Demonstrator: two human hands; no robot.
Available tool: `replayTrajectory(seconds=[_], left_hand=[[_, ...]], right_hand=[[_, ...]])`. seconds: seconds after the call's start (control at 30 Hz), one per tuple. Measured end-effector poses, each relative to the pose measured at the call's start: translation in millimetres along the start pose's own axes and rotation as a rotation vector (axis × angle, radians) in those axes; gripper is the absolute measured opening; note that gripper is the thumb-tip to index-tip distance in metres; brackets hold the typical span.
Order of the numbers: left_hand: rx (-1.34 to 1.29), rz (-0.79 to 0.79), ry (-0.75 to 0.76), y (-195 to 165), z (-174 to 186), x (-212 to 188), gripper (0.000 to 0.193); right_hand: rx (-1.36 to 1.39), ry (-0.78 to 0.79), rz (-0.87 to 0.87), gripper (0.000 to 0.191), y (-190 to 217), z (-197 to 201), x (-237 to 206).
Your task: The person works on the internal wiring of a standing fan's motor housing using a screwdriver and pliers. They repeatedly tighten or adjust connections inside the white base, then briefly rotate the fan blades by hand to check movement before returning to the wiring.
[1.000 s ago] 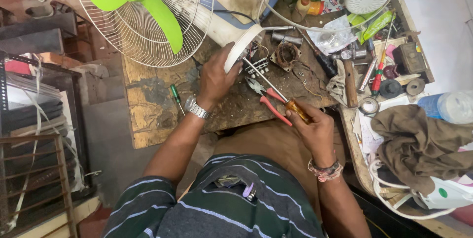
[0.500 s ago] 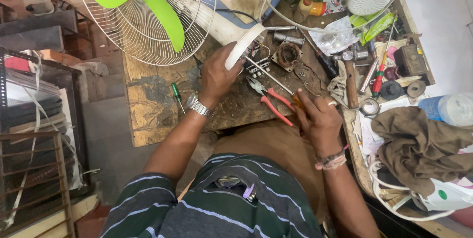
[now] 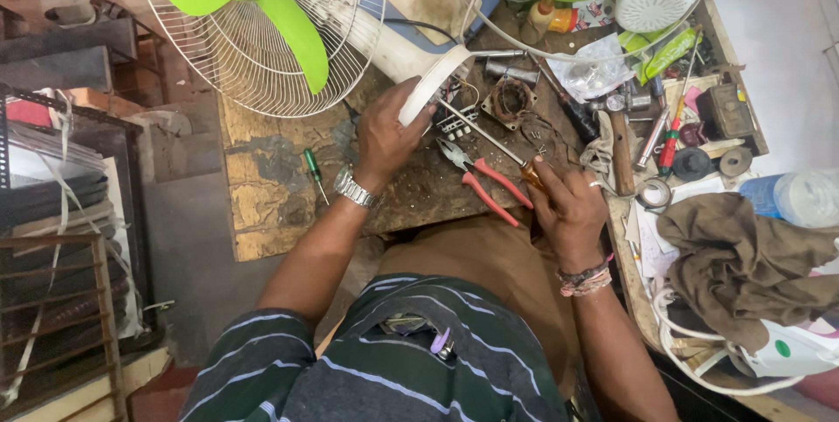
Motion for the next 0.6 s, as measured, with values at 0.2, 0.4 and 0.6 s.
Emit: replayTrajectory(seconds=[0.2,0.4,0.6], left_hand=[[0.026,-0.105,-0.081,-4.7,4.5,-2.9,0.043],[0.023,-0.054,-0.042,-3.0,2.1,-2.4,0.045],[0.028,-0.097,-0.069,-3.2,3.1,-3.1,0.044]], right_hand=[[0.011,0.032,0.002,0.046,3.0,4.1,2.2],[0.016,0.031,0.010,0.046,6.7,7.7,2.7],[-0.015,0.030,0.030,0.045,9.6,9.7,6.0]])
Point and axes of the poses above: each hand's wrist, its own x-axis towards the middle knuckle, its own z-axis out of the back of the hand, y = z × x, the point moved 3 cm from there along x, towards the middle knuckle, and after that the axes turned 4 degrees about x, right-handed, at the moved point
